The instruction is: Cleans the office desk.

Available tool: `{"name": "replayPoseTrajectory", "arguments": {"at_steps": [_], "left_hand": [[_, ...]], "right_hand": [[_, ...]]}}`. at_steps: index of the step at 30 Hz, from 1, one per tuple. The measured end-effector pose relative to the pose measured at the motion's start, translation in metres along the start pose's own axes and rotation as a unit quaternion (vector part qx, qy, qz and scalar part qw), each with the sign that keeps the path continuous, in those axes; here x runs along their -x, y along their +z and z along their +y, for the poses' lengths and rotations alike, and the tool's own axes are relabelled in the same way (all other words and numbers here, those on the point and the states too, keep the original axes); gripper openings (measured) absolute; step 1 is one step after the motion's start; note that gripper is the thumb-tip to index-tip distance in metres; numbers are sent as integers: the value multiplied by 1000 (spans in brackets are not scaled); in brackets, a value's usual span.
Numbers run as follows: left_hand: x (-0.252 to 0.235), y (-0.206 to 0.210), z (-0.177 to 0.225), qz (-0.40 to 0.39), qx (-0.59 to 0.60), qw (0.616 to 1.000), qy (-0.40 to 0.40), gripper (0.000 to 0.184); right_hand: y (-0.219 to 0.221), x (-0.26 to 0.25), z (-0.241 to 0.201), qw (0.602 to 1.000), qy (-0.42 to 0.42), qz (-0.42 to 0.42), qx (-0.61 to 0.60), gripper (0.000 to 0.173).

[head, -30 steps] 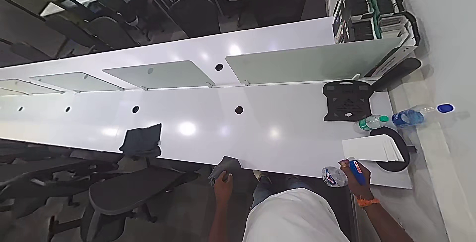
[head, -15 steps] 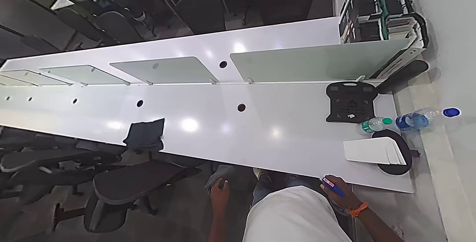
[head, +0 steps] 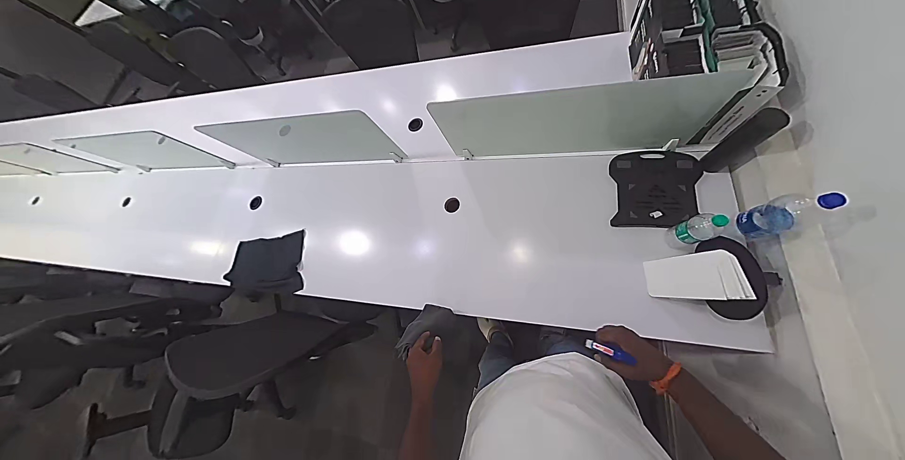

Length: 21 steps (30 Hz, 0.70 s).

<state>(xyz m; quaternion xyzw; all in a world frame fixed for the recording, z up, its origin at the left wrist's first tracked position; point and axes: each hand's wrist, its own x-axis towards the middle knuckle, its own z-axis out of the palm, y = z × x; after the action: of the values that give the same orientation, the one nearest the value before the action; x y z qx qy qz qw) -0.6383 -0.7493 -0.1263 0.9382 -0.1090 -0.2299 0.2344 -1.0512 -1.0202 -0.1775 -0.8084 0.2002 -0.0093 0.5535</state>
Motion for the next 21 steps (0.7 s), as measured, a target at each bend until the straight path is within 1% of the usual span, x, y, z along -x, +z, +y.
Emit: {"name": "replayPoseTrajectory", "arguments": {"at_steps": [2,4,6,8,10,12,14,16,18,21], "left_hand": [[1,1,1,3,5,1000,5,40],[4,-2,0,7,7,1000,3,40],[7,-5,-3,15,5,1000,-2,41],[9,-8,-9,24,-4,1000,-8,40],[12,-11,-15,34,-3,999,-14,40],[16,-13,-21,39,3,999,-23,40],[20,-15,-27,39,7,999,-28,40],[23,-14,-31,38,4,999,-37,40],[23,-12,-35,40,2,998,-42,39],[23,-10,-38,33,-1,998,-47,40]], "right_hand": [[10,-33,-12,999,-45,-23,-15,34],[18,-65,-27,997,-57,-30,-41,33],[21,-92,-41,994,-62,-13,-88,32],[25,-114,-47,982,-75,48,-167,27],[28,-131,-54,956,-81,154,-237,20],[28,-141,-59,917,-55,271,-286,13],[22,-143,-58,877,-9,356,-324,9],[11,-135,-49,849,30,396,-348,10],[1,-119,-36,848,26,409,-337,13],[-8,-84,-23,859,14,437,-266,16]]}}
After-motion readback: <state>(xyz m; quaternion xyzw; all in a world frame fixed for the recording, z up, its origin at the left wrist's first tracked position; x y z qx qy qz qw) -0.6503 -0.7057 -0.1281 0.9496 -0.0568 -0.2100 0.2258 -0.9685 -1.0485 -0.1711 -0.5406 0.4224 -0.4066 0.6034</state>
